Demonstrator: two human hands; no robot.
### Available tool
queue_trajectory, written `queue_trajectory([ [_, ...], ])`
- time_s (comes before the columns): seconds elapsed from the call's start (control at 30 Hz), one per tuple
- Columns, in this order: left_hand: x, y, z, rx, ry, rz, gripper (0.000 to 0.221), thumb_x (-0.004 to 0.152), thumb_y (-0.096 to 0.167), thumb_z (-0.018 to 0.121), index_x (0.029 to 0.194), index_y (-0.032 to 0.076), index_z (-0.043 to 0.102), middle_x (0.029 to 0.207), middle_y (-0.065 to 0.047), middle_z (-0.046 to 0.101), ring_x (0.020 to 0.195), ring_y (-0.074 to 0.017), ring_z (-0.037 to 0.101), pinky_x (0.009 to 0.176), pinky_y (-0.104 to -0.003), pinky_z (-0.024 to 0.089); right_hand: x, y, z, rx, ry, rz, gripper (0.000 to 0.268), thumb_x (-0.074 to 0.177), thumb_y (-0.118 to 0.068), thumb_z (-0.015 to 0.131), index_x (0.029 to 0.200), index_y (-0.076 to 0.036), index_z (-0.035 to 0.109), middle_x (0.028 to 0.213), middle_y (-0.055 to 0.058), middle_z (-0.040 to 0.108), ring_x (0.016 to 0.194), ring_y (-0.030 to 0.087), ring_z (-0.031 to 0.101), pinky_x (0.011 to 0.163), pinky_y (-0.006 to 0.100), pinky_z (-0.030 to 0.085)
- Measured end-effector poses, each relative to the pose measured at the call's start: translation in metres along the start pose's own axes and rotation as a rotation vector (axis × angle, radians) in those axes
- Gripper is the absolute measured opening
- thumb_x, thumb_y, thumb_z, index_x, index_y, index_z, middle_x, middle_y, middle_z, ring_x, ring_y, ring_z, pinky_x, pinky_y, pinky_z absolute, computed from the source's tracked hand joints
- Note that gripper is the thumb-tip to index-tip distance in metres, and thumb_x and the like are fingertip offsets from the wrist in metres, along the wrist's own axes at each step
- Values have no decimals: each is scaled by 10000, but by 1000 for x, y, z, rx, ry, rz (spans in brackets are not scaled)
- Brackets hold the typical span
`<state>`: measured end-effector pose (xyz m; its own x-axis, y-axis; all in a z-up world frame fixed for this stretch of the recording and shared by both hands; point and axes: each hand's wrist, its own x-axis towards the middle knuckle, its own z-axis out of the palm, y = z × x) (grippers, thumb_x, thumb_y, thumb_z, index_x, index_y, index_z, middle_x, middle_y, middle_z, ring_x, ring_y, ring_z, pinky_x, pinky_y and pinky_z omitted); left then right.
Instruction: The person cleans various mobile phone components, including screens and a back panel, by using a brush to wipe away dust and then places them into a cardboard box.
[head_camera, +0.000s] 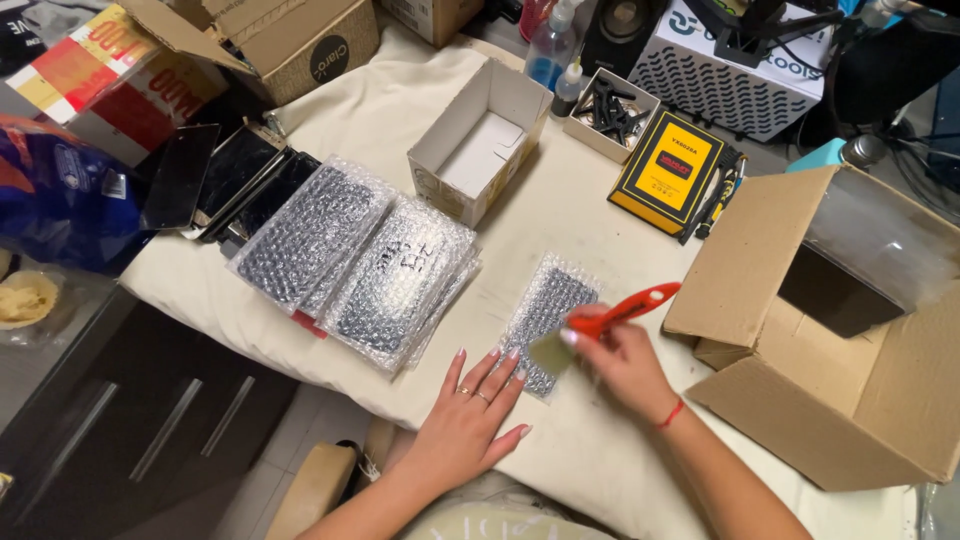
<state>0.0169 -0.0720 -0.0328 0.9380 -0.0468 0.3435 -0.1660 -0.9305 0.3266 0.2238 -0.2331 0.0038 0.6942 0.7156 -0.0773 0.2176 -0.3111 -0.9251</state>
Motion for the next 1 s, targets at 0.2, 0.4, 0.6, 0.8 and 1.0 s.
queue_trajectory([
  [0.2,-1,0,0,-14,2,3,543,1016,447,577,1372,37,587,1536,-197,504,1408,-407,456,1181,-671,231,52,-9,-20,-466,278,-438,134,1032,-127,631,1124,-54,695,1036,113,706,892,237,678,850,330,530],
  [0.4,-9,5,9,46,128,47,428,1037,322,613,1325,7,637,1430,-137,629,1318,-298,583,1127,-524,370,3,-40,32,-271,70,-533,187,999,-131,619,1153,-45,680,1046,100,732,956,230,723,904,327,562],
  [0.6,-7,8,6,13,109,52,388,1031,255,588,1331,15,642,1373,-131,650,1277,-275,578,1061,-484,385,-8,-46,48,-114,-192,-94,258,960,-319,620,1062,-96,695,961,18,752,890,138,682,828,288,525],
  [0.8,-4,9,1,15,140,58,349,1029,227,598,1307,24,654,1415,-134,642,1288,-288,590,1053,-487,399,66,-18,2,-218,85,-59,248,959,-311,658,1079,-100,707,1004,-11,731,704,104,554,674,260,442],
  [1.0,-6,8,2,6,115,54,370,1032,248,586,1325,31,645,1428,-118,634,1305,-291,577,1062,-501,388,67,-30,10,-466,173,-509,178,1032,-148,608,1132,-14,670,1084,138,728,932,276,724,854,385,593],
])
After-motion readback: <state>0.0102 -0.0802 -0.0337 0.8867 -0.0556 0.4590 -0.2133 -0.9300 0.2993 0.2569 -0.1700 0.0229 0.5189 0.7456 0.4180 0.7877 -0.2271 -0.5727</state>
